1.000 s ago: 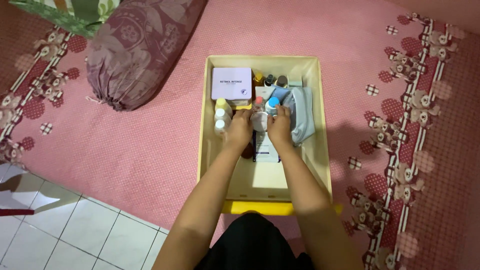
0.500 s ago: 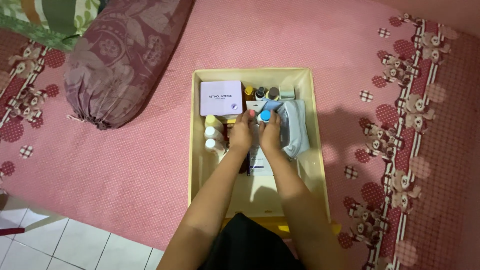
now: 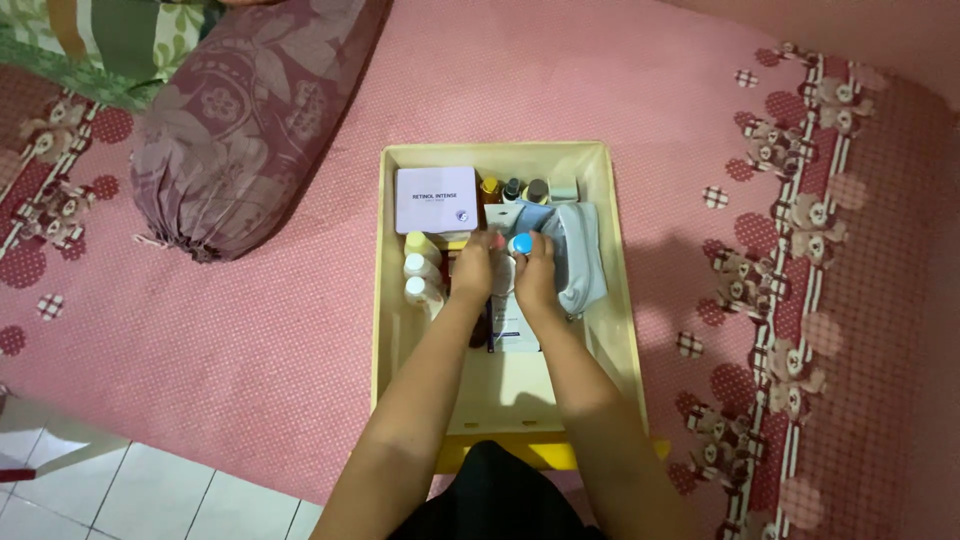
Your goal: The person opens a light blue cosmetic pouch, places it into a yellow plastic drawer, and then rearranges various cosmetic bottles, jars, and boxes within the drawer to organize them.
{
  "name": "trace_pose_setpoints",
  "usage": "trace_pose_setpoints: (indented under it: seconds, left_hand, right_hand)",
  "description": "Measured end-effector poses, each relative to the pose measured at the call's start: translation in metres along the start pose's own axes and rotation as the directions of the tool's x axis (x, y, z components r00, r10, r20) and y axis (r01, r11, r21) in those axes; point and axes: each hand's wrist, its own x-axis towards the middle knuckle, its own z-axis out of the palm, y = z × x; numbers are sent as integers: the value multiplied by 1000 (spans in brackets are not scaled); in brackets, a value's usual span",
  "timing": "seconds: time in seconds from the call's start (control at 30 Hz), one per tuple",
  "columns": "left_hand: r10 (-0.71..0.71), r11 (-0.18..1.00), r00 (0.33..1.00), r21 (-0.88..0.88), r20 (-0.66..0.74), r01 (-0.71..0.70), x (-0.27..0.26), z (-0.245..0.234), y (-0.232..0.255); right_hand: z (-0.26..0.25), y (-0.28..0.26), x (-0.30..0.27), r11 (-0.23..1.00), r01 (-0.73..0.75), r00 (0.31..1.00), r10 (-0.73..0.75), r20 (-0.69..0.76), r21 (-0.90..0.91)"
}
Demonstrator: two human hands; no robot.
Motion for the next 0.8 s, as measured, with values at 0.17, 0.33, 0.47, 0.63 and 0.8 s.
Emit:
trace_pose_setpoints:
  seconds: [0.17, 0.33, 0.47, 0.63, 0.8]
  left_hand:
    - [52, 995, 999, 87, -6, -51, -10, -3, 0]
    - [132, 991, 988, 39, -80, -129, -43, -37, 23]
    - [248, 969, 939, 60, -240, -240, -59, -59, 40]
    - [319, 944, 897, 184, -305, -273, -85, -83, 53]
    - [365, 930, 889, 138, -277, -340, -113, -95, 51]
  right_hand:
    - [-33, -28, -7, 999, 42, 999, -41, -9, 29]
    - [-54, -40, -13, 995, 95, 994, -94, -55, 19]
    - [-75, -52, -10, 988, 155, 985, -153, -76, 10]
    - [-91, -60, -19, 989, 147, 988, -146, -50, 19]
    - [-108, -68, -39, 981, 193, 981, -193, -19, 14]
